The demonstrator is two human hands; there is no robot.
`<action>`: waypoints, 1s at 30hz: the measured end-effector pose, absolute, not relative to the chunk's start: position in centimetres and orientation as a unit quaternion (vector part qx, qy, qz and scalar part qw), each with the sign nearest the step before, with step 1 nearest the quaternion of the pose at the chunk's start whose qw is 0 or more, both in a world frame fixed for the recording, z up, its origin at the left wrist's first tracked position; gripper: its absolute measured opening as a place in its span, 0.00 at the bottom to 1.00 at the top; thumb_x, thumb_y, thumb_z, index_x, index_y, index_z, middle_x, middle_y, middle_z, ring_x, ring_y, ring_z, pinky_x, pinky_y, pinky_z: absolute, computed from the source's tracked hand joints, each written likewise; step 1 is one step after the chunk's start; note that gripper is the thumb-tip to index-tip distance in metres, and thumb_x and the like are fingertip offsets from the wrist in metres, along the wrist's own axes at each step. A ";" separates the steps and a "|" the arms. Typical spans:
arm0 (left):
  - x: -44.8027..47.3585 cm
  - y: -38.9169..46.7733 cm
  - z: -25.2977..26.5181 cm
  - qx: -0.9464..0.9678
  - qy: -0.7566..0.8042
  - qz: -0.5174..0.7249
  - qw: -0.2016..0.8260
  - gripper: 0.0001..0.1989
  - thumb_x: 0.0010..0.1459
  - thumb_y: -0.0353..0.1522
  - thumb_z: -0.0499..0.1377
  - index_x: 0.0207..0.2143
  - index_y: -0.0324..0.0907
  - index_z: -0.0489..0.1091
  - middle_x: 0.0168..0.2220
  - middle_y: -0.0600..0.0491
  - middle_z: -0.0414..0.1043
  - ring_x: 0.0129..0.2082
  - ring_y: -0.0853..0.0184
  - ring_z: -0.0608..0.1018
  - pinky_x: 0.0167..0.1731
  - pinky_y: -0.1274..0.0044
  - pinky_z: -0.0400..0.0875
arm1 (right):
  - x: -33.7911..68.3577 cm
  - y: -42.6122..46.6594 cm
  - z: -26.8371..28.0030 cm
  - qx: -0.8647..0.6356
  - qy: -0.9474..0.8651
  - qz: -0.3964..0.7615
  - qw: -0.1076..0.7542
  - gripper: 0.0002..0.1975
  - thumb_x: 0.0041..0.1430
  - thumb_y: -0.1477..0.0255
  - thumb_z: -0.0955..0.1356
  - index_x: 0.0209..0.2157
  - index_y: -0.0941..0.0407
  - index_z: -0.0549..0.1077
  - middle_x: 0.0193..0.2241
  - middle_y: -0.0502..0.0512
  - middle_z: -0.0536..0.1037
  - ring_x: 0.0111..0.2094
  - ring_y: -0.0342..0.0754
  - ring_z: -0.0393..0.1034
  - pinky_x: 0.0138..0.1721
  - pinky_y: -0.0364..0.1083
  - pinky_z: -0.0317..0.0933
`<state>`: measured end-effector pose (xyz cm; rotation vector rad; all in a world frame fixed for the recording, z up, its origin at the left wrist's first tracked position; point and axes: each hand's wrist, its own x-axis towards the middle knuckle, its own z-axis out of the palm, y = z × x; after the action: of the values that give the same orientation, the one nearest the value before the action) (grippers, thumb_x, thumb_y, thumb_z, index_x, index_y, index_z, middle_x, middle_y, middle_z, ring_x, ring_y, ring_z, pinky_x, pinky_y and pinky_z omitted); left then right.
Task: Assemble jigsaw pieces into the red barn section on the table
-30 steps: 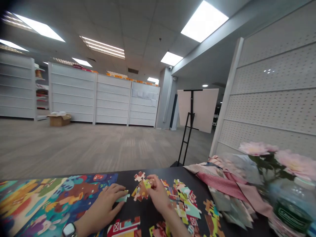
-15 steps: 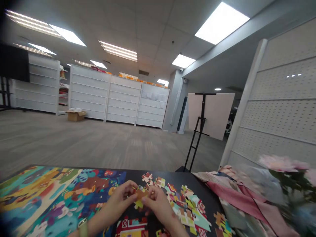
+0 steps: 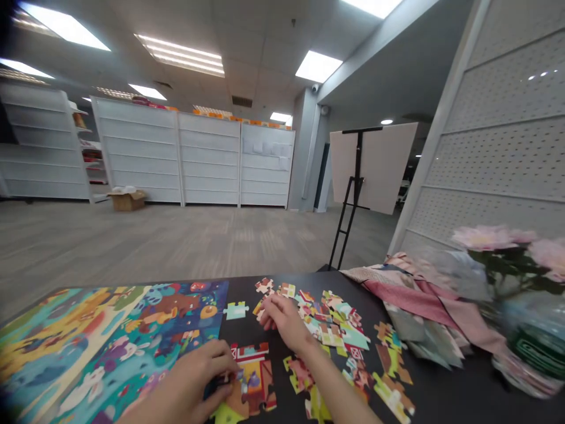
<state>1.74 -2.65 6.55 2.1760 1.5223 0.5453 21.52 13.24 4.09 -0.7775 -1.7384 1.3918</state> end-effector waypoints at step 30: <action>3.4 -1.5 2.5 0.841 0.464 0.230 0.159 0.22 0.51 0.24 0.64 0.49 0.48 0.72 0.49 0.50 0.76 0.47 0.57 0.77 0.46 0.71 0.70 | 26.5 1.0 4.1 -0.406 -0.785 0.417 0.211 0.12 0.53 0.72 0.71 0.41 0.51 0.71 0.23 0.43 0.72 0.22 0.42 0.61 0.23 0.40 0.51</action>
<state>3.37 -1.52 2.45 2.4037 1.3261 0.6566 26.50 1.05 4.11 -1.1272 -2.1819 1.1598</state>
